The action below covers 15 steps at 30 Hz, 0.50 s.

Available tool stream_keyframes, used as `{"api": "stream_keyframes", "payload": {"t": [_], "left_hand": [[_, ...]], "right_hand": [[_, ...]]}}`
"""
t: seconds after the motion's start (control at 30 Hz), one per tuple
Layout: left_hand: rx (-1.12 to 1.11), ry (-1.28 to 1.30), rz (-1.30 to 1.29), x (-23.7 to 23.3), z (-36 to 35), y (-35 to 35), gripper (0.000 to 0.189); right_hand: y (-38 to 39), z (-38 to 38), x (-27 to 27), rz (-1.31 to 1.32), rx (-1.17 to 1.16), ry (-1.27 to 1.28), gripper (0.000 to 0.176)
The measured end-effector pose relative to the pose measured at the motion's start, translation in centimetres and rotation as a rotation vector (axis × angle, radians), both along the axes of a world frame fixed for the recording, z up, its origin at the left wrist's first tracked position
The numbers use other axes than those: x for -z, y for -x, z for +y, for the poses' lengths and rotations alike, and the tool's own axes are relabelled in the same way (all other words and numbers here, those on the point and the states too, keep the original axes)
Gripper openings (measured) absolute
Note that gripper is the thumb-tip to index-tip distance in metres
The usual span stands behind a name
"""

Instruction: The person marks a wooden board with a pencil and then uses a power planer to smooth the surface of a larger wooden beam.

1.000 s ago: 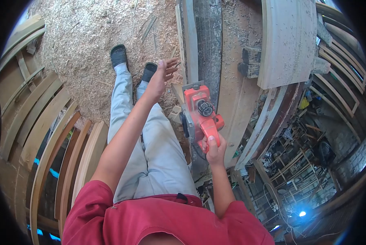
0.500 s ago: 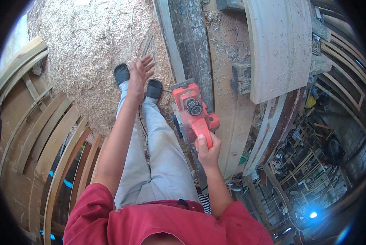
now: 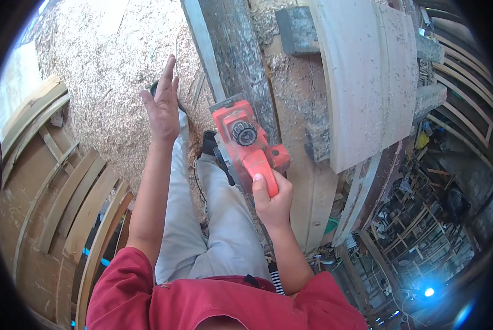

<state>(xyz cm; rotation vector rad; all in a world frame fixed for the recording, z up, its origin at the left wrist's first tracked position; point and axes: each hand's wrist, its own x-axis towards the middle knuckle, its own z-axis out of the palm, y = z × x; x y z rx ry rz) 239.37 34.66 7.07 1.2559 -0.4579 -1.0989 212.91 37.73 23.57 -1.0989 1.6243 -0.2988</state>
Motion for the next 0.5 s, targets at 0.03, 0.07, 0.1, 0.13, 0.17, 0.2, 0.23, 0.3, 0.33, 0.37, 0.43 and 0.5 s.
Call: {"api": "stream_keyframes", "payload": {"t": [0.03, 0.07, 0.1, 0.13, 0.17, 0.2, 0.23, 0.3, 0.33, 0.37, 0.43, 0.5], "left_hand": [[-0.001, 0.027, -0.002, -0.4, -1.0, -0.2, 0.103], [-0.003, 0.054, -0.004, -0.8, -1.9, -0.4, 0.104], [-0.001, 0.056, -0.005, -1.3, -3.0, -0.7, 0.107], [0.001, 0.071, 0.010, -1.4, -4.0, -1.2, 0.107], [0.003, 0.083, 0.026, -1.5, -4.8, -1.6, 0.107], [0.003, 0.091, 0.044, -1.3, -5.7, -2.3, 0.107], [0.008, 0.093, 0.050, -1.0, -6.5, -3.1, 0.107], [-0.035, 0.053, 0.046, -0.9, -8.2, -4.7, 0.106], [-0.051, 0.036, 0.043, -0.9, -9.2, -5.6, 0.106], [-0.051, 0.030, 0.032, -0.6, -9.8, -6.6, 0.105], [-0.065, 0.032, 0.038, -0.5, -11.1, -8.5, 0.104], [-0.074, 0.019, 0.044, -0.6, -12.3, -10.1, 0.104]], "right_hand": [[-0.9, -0.9, 0.0, -0.006, 0.010, 0.009, 0.030], [-1.9, -1.6, -0.1, -0.007, -0.025, 0.056, 0.028], [-2.9, -2.4, -0.1, -0.009, -0.060, 0.105, 0.027], [-4.1, -3.2, 0.1, -0.013, -0.094, 0.157, 0.028], [-4.9, -4.0, 0.1, -0.018, -0.074, 0.145, 0.027], [-5.6, -4.6, 0.0, -0.022, -0.057, 0.130, 0.027], [-6.3, -5.3, -0.1, -0.025, -0.044, 0.114, 0.026], [-7.5, -6.5, -0.3, -0.008, -0.065, 0.119, 0.026], [-8.1, -7.1, -0.3, 0.000, -0.072, 0.125, 0.026], [-8.8, -7.7, -0.3, -0.009, -0.072, 0.123, 0.025], [-10.2, -9.2, -0.5, -0.001, -0.078, 0.122, 0.025], [-11.9, -11.0, -0.6, 0.017, -0.053, 0.100, 0.024]]}}
